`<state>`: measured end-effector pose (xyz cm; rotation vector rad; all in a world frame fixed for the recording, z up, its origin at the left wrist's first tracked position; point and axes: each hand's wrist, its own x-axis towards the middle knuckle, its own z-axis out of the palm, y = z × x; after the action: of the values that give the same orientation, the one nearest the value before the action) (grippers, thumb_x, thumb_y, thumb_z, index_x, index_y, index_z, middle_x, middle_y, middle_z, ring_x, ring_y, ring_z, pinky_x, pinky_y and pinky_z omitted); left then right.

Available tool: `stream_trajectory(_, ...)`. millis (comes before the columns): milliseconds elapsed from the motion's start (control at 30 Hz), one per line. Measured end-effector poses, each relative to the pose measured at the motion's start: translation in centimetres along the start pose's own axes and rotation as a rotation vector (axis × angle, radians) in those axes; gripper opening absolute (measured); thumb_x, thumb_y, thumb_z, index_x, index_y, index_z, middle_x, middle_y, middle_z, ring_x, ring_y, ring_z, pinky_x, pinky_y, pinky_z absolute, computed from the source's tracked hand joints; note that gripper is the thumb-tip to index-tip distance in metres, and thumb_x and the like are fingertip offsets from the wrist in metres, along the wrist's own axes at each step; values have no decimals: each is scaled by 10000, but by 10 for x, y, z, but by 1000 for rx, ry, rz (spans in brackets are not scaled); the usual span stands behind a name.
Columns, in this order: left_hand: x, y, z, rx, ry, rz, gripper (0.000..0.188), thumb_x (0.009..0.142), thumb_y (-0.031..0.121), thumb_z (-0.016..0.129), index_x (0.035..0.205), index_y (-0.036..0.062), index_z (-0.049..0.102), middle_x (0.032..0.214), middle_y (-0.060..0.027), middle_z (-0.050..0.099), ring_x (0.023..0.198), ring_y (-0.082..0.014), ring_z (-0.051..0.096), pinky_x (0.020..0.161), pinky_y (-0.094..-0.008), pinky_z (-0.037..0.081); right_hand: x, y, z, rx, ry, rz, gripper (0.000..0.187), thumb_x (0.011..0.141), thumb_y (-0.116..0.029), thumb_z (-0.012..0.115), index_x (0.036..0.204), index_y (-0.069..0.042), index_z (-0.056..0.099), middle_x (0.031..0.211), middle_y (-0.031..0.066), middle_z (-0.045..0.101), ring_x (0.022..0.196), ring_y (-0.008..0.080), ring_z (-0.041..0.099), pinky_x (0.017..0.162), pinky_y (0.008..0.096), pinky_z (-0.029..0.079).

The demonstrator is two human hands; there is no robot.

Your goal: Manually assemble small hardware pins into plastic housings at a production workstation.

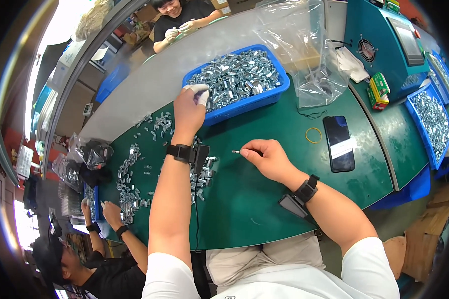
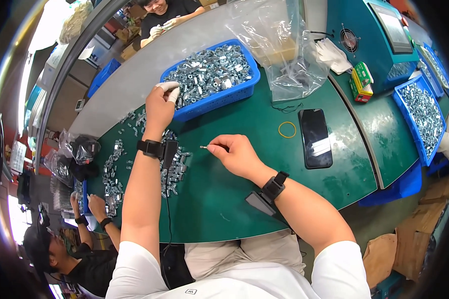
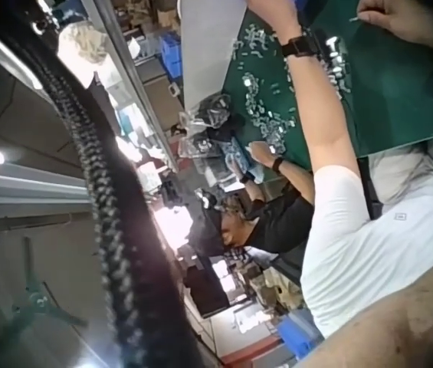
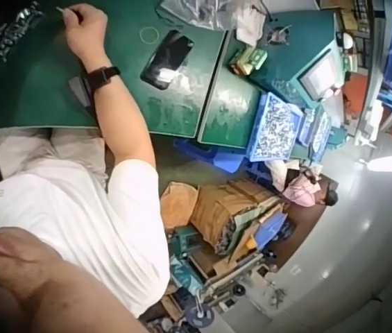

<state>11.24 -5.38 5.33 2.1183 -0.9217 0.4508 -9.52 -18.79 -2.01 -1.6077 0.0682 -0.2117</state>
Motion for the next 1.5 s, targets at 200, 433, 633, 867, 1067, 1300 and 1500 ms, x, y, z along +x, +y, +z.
stream_trajectory(200, -37, -7, -27, -378, 191, -192, 138, 931, 104, 671, 1037, 25, 711, 944, -27, 678, 782, -85, 588, 672, -240, 482, 2, 3, 1, 30, 3, 14, 188, 934, -166, 656, 965, 12, 707, 680, 15, 615, 599, 82, 499, 552, 273, 420)
stream_trajectory(433, -108, 17, -55, 37, -287, -237, 204, 832, 50, 713, 1036, 44, 708, 919, -102, 694, 750, -205, 629, 712, -308, 502, 5, 5, 0, 14, 7, -10, 189, 933, -161, 658, 964, 20, 703, 672, 13, 606, 607, 70, 492, 552, 269, 419)
stream_trajectory(633, -130, 14, -40, 209, -444, 12, 220, 790, 28, 709, 1010, 33, 699, 917, -118, 669, 827, -290, 627, 760, -347, 503, 3, 2, 1, -32, 6, -21, 180, 934, -165, 661, 955, 8, 707, 700, 11, 623, 636, 68, 512, 579, 266, 442)
stream_trajectory(867, -119, 51, -19, -481, -321, -509, 219, 925, 68, 609, 1125, -1, 665, 924, -7, 617, 803, -101, 559, 711, -275, 467, -2, 10, -5, -102, 84, -142, 184, 902, -184, 690, 972, -16, 720, 817, 97, 718, 739, 127, 648, 680, 312, 534)
stream_trajectory(1067, -141, 49, -9, -712, -133, -633, 150, 966, 80, 612, 1091, -1, 622, 931, -29, 610, 772, -84, 578, 671, -193, 462, 1, 9, 6, -54, 91, -299, 129, 839, -106, 682, 926, -12, 696, 814, 148, 696, 740, 259, 676, 681, 361, 527)
stream_trajectory(1300, -152, 33, -1, -695, -169, -562, 119, 970, 41, 579, 1076, 4, 617, 901, -37, 609, 764, -90, 585, 658, -199, 472, -3, 13, 6, -78, 109, -350, 117, 773, -76, 706, 879, -26, 708, 798, 137, 683, 750, 303, 659, 666, 400, 511)
stream_trajectory(1500, -144, 72, -15, -337, -255, -446, 199, 977, 117, 617, 1098, -40, 644, 948, -94, 673, 802, -164, 617, 725, -266, 510, 0, 18, 7, -116, 89, -385, 117, 769, -67, 715, 879, -26, 709, 806, 124, 669, 775, 302, 647, 687, 402, 501)
